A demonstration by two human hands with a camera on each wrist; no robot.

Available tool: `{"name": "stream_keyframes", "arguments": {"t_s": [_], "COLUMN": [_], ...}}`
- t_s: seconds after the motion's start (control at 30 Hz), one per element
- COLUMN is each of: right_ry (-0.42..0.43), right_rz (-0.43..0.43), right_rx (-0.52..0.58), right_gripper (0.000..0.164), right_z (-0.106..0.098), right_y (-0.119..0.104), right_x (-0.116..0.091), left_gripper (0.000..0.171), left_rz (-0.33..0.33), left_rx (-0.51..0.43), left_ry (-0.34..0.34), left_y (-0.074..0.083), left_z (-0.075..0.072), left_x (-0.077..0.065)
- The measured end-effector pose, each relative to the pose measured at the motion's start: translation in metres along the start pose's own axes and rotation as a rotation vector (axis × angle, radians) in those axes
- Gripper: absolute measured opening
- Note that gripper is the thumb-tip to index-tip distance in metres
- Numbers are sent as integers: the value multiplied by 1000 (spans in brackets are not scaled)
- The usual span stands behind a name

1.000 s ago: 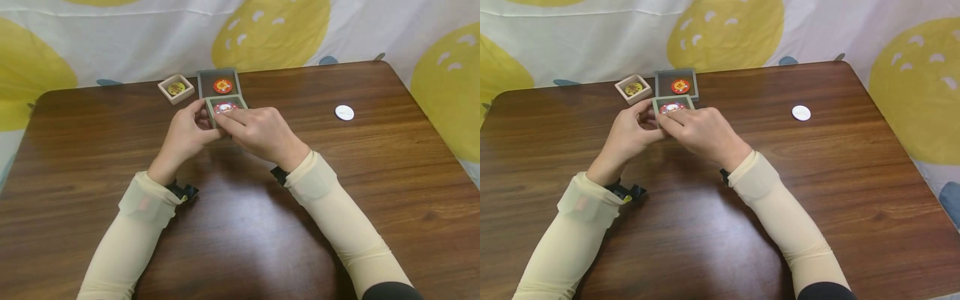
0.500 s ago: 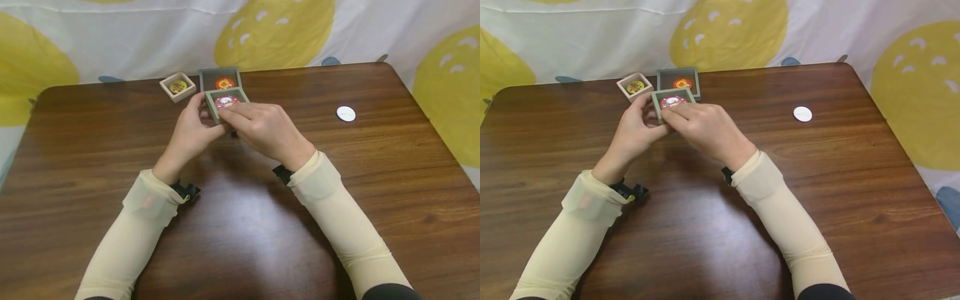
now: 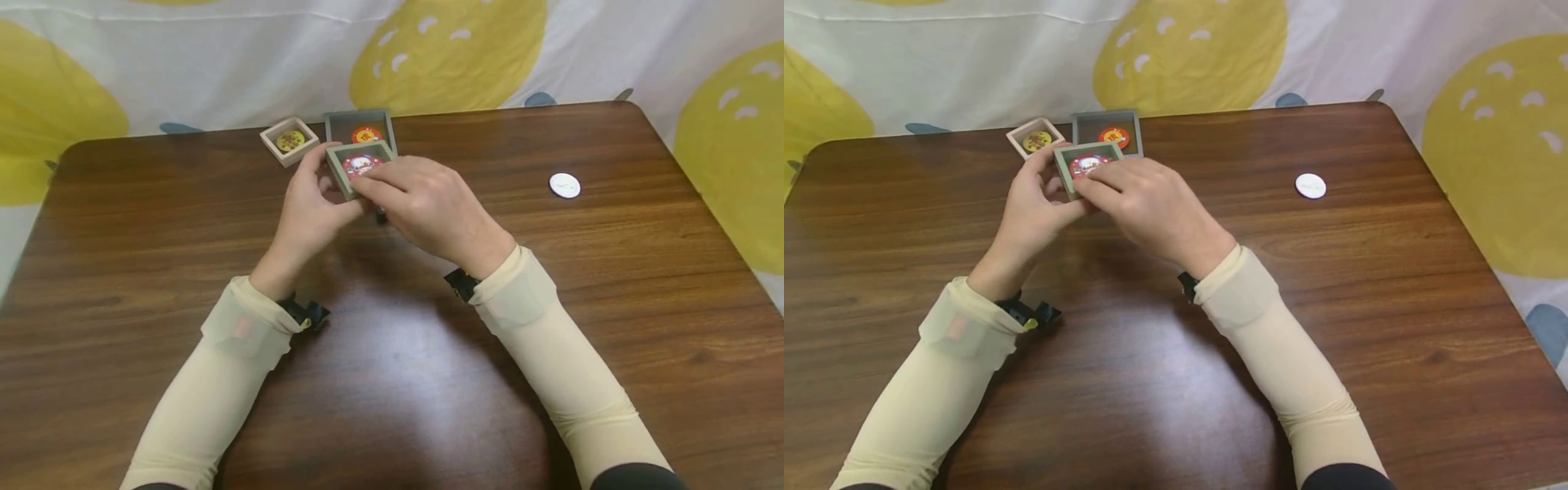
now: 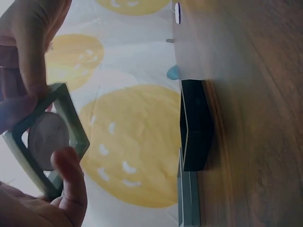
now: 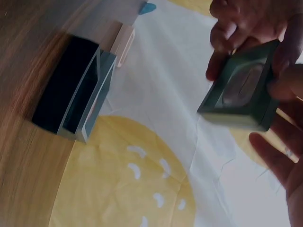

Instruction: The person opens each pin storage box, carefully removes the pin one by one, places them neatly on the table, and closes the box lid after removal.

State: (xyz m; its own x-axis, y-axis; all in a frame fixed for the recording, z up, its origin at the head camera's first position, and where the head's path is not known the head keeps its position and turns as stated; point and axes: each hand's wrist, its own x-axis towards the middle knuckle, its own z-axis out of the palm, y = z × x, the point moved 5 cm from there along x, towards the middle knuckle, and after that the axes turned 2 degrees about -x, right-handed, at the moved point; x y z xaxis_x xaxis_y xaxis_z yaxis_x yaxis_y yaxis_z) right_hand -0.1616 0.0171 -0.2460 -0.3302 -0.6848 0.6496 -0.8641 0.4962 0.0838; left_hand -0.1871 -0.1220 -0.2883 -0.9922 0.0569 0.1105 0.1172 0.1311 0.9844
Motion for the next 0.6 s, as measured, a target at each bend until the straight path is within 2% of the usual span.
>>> {"name": "stream_keyframes", "arguments": {"t_s": [0.13,0.3,0.43,0.6], "right_ry": [-31,-43,-77,-121], "right_rz": [54,108,137,108], "right_rx": [4,46,88,123], "right_gripper": [29,23,20,20], "right_z": [-1,-4,-6,-7], "right_y": [9,16,18,18], "right_x": [-1,-2,-4,-6], "left_gripper": [78,76,76,75], "left_rz": [18,21,-1,-34], "left_rx": [-79,-141,-143,-84], "left_ry": [12,-22,-59,-71], "left_y": [1,0,-1,-5], "left_z": [0,3,6,6], "left_x": [0,1,1,0]}}
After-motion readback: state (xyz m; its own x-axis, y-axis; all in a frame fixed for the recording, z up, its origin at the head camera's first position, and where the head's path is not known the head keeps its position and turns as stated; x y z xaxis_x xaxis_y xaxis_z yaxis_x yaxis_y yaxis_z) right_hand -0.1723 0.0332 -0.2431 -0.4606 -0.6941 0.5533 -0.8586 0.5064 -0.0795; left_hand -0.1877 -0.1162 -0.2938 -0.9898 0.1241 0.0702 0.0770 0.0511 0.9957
